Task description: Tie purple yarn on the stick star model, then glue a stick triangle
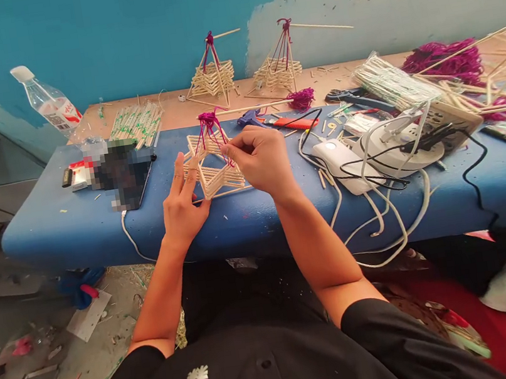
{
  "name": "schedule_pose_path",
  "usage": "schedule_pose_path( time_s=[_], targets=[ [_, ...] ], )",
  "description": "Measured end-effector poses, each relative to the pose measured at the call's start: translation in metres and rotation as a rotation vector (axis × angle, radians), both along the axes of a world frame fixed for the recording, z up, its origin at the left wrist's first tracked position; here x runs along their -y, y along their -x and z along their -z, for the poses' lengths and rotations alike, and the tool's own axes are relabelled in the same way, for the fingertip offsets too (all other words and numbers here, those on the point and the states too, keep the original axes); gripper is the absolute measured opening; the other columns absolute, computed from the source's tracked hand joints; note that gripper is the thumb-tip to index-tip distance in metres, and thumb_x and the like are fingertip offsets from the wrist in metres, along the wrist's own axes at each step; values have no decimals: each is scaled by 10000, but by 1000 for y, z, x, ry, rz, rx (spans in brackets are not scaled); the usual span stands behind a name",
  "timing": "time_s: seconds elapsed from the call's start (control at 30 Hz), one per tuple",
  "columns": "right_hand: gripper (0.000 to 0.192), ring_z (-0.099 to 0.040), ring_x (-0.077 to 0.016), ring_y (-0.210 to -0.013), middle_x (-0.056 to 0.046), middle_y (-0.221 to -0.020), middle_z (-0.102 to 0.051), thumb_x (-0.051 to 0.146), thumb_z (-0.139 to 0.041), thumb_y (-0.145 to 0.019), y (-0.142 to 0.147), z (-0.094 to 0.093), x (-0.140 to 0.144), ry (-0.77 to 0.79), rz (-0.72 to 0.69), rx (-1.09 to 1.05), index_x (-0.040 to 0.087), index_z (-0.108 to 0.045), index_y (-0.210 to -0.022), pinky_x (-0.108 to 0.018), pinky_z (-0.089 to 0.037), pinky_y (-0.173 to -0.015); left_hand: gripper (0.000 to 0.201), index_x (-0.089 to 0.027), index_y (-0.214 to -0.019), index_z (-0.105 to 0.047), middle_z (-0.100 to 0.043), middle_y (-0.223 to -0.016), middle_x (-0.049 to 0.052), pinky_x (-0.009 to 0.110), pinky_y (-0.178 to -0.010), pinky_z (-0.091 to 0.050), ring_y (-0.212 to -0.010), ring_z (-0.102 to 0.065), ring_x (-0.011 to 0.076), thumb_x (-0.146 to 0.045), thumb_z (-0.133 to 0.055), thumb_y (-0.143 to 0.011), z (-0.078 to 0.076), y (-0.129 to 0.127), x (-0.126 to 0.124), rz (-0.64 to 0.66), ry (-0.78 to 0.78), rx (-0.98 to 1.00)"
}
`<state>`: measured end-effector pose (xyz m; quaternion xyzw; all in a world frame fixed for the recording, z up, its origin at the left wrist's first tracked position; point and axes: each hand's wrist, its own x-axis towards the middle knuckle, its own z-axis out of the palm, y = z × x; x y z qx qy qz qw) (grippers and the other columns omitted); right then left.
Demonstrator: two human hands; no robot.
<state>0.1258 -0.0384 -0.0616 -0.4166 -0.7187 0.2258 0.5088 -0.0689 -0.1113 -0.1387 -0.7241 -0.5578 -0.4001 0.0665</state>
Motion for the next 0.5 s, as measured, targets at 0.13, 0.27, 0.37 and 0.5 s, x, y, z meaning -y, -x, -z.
schedule_pose_path(
  time_s=[0.13, 0.27, 0.37, 0.5],
  targets=[
    [187, -457, -83, -644, 10, -708, -600, 240, -753, -875, -2, -4, -1, -8, -10, -6, 167, -757, -703, -277, -410, -672, 706, -275, -1697, -437, -305, -1812, 144, 309, -919, -676, -1164, -803, 243, -172, -569, -1012, 1, 2, 1, -10, 13, 8],
    [167, -475, -104, -680, 7, -706, -602, 236, -756, -870, -3, -8, -4, -6, -19, -5, 172, -769, -716, -290, -408, -696, 578, -258, -1656, -511, -439, -1754, 95, 408, -1234, -548, -1605, -485, 261, -161, -448, -1091, 3, 5, 1, 3, -88, 6],
    [156, -504, -110, -682, 3, -713, -626, 233, -762, -860, -2, -9, -6, 12, -43, -22, 170, -775, -718, -293, -414, -693, 523, -242, -1607, -578, -487, -1719, 97, 399, -1283, -500, -1597, -487, 237, -165, -436, -1109, 5, 5, 0, 13, -127, 1],
    [144, -497, -91, -644, 4, -725, -660, 210, -761, -844, -2, -10, -7, 10, -33, -5, 162, -766, -708, -291, -426, -699, 499, -241, -1569, -622, -510, -1697, 92, 381, -1277, -508, -1574, -514, 233, -150, -455, -1107, 6, 6, 0, 25, -144, 3]
  ],
)
